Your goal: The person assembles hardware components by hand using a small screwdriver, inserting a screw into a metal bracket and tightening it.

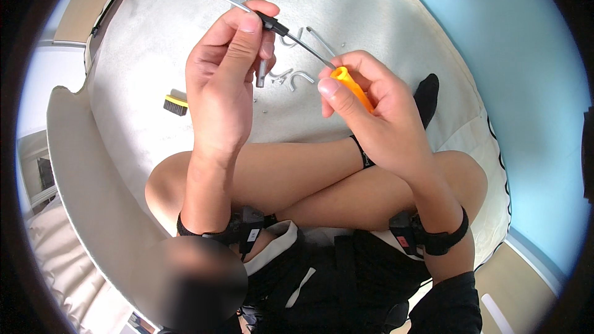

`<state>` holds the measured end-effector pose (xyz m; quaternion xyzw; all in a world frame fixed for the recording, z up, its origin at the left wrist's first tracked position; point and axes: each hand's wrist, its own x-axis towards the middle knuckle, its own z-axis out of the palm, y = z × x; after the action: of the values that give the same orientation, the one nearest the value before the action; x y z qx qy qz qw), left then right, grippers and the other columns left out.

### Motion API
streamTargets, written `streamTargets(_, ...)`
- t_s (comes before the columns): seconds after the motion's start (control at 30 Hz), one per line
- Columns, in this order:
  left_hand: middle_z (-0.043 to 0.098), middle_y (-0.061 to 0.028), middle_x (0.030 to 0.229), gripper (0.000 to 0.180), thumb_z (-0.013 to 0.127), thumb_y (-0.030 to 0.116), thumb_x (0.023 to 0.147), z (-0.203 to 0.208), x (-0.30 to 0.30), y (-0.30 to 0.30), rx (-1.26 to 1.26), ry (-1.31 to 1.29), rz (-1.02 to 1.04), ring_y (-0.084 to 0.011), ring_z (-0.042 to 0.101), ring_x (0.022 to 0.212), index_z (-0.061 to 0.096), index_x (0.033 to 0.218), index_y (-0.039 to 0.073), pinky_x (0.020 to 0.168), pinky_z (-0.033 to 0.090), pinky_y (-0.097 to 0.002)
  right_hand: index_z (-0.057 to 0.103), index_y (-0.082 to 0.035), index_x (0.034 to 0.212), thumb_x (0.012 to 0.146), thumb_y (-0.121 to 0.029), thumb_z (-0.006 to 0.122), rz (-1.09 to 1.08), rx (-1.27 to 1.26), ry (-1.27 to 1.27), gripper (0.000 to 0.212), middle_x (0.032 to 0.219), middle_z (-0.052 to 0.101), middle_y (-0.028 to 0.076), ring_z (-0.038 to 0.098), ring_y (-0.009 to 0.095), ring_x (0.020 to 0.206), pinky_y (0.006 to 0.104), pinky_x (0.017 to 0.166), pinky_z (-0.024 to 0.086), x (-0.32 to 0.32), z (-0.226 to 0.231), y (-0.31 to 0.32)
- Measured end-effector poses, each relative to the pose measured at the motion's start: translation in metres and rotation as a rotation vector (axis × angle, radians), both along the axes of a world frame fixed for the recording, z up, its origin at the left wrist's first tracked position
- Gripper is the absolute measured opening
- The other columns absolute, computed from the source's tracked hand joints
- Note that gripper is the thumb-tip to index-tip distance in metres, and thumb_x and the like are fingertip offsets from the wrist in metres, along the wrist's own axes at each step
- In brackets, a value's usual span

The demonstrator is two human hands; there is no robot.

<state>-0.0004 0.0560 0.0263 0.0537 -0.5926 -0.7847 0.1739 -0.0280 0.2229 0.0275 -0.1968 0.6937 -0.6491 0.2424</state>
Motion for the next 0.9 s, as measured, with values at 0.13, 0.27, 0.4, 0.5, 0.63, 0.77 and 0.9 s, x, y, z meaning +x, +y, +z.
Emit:
streamTargets(0.13, 0.048, 0.0020, 0.068, 0.020, 0.048, 0.016, 0.093, -0.003, 0.000, -0.003, 0.000, -0.005, -0.060, -0.0053, 0.040, 0.062, 0.061, 0.096, 0.001, 0.057, 0.032, -0.0179, 0.053, 0.000, 0.096, 0.088, -0.024, 0.057, 0.022, 0.020, 0.045, 0.025, 0.072, 0.057, 0.004, 0.050, 0.006, 0.065, 0.0198, 0.061, 0.040, -0.002, -0.004, 0.001)
streamTargets(0.27, 0.050, 0.0017, 0.073, 0.017, 0.047, 0.014, 0.093, -0.002, 0.002, 0.004, -0.075, -0.027, -0.180, -0.0052, 0.041, 0.065, 0.060, 0.096, 0.002, 0.059, 0.033, -0.0178, 0.053, 0.002, 0.093, 0.087, -0.025, 0.060, 0.007, 0.057, 0.071, 0.029, 0.072, 0.059, 0.006, 0.052, 0.007, 0.065, 0.0205, 0.060, 0.042, -0.003, -0.003, 0.003)
streamTargets(0.4, 0.051, 0.0021, 0.075, 0.017, 0.047, 0.015, 0.094, -0.006, 0.003, 0.010, -0.116, 0.030, -0.328, -0.0042, 0.042, 0.067, 0.059, 0.096, 0.002, 0.061, 0.034, -0.0175, 0.053, 0.002, 0.090, 0.085, -0.023, 0.063, -0.086, -0.089, 0.038, 0.027, 0.072, 0.059, 0.005, 0.052, 0.005, 0.065, 0.0191, 0.059, 0.041, -0.001, -0.002, 0.001)
streamTargets(0.5, 0.050, 0.0024, 0.073, 0.018, 0.046, 0.015, 0.094, -0.006, 0.003, 0.012, -0.107, 0.031, -0.324, -0.0039, 0.042, 0.067, 0.059, 0.097, 0.002, 0.061, 0.034, -0.0176, 0.054, 0.001, 0.089, 0.085, -0.022, 0.062, -0.082, -0.116, -0.033, 0.025, 0.073, 0.059, 0.004, 0.051, 0.004, 0.065, 0.0181, 0.059, 0.040, -0.002, 0.002, 0.002)
streamTargets(0.63, 0.050, 0.0021, 0.072, 0.018, 0.046, 0.015, 0.094, -0.007, 0.003, 0.008, -0.110, 0.043, -0.351, -0.0040, 0.042, 0.067, 0.059, 0.097, 0.003, 0.061, 0.035, -0.0181, 0.055, 0.000, 0.089, 0.089, -0.022, 0.057, -0.031, -0.104, -0.114, 0.022, 0.072, 0.059, 0.002, 0.050, 0.003, 0.065, 0.0168, 0.057, 0.038, -0.004, 0.008, 0.004)
streamTargets(0.77, 0.050, 0.0019, 0.073, 0.019, 0.046, 0.016, 0.094, -0.006, 0.003, 0.010, -0.108, 0.063, -0.334, -0.0044, 0.044, 0.068, 0.058, 0.099, 0.003, 0.061, 0.035, -0.0185, 0.056, -0.001, 0.087, 0.091, -0.023, 0.053, -0.031, -0.130, -0.122, 0.023, 0.071, 0.058, 0.000, 0.045, 0.001, 0.059, 0.0155, 0.053, 0.034, -0.002, 0.005, 0.003)
streamTargets(0.9, 0.054, 0.0004, 0.077, 0.019, 0.046, 0.016, 0.094, -0.006, 0.003, 0.009, -0.136, 0.077, -0.352, -0.0058, 0.047, 0.072, 0.059, 0.099, 0.003, 0.065, 0.039, -0.0198, 0.058, -0.002, 0.087, 0.093, -0.026, 0.049, -0.028, -0.156, -0.182, 0.027, 0.067, 0.055, -0.001, 0.037, 0.000, 0.053, 0.0157, 0.047, 0.029, -0.001, 0.003, 0.003)
